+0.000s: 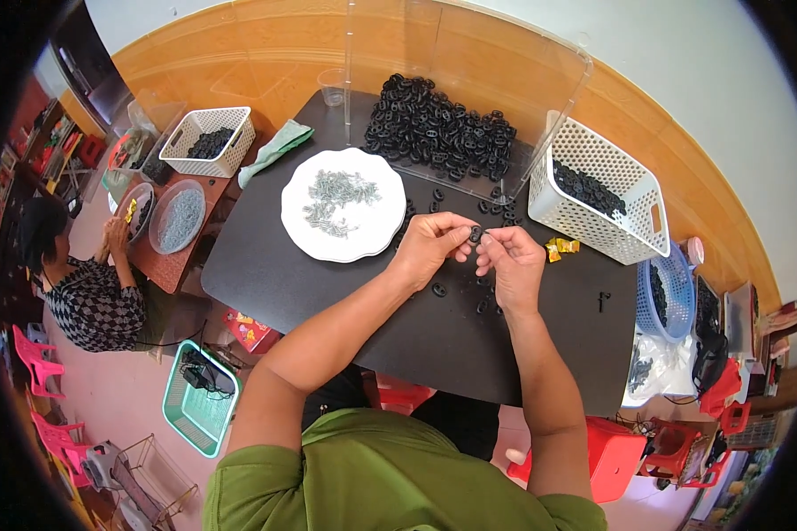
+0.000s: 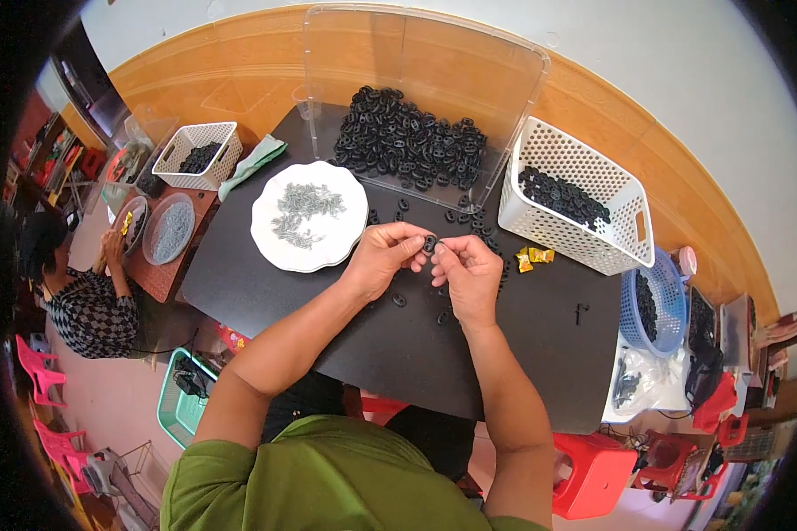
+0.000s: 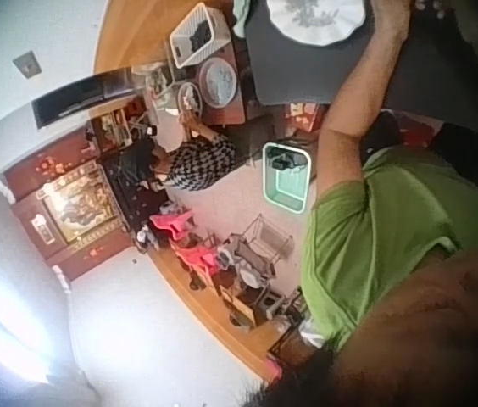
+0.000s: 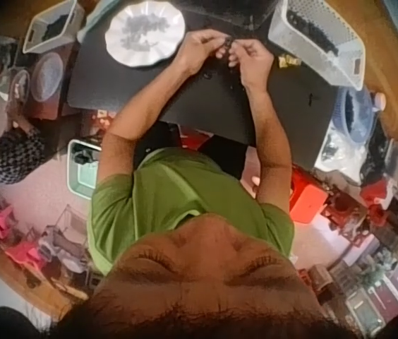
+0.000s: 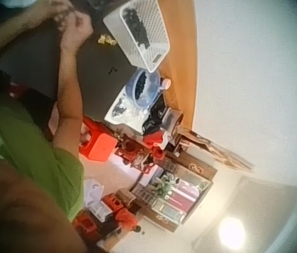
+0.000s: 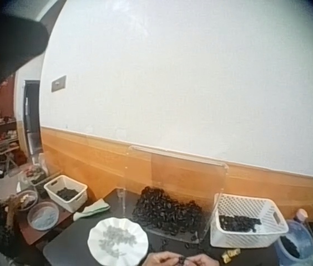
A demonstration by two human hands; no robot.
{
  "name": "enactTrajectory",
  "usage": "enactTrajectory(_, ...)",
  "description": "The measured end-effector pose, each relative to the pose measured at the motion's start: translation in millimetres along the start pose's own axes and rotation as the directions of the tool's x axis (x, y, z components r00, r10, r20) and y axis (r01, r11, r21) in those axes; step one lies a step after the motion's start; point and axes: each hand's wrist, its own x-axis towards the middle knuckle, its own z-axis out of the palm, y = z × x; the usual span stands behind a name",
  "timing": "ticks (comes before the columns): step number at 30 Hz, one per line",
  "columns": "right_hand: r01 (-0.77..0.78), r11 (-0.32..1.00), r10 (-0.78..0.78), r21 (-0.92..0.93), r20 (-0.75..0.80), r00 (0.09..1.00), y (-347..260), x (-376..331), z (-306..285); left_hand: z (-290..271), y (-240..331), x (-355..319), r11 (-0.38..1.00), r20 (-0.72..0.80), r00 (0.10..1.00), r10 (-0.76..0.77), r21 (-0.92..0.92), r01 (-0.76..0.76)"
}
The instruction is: The person assembles small black plastic components by hand at a workstation.
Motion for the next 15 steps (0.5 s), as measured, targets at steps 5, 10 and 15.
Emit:
enactTrajectory(5,-0.007,1.0,0.007,-0.014,0.015,1.0,0.3,-2.0,3.5,-2.0,-0.5,-0.8,0.997,0.01,1.0,0.001,0.082,-0.002)
enactTrajectory(10,-0.024,0.999,0.024,0.027,-0.004,1.0,1.3,-3.7,5.2,-0.2,-3.3,-1.5,0.993,-0.005,0.999,0.037,0.11,-0.036)
enactTrajectory(15,-0.003,0.998,0.007,0.06,-0.069,0.998,2.9,-3.2,6.2,-0.7,-0.2,-1.7,0.999,0.049,0.998,0.026,0.039,-0.028)
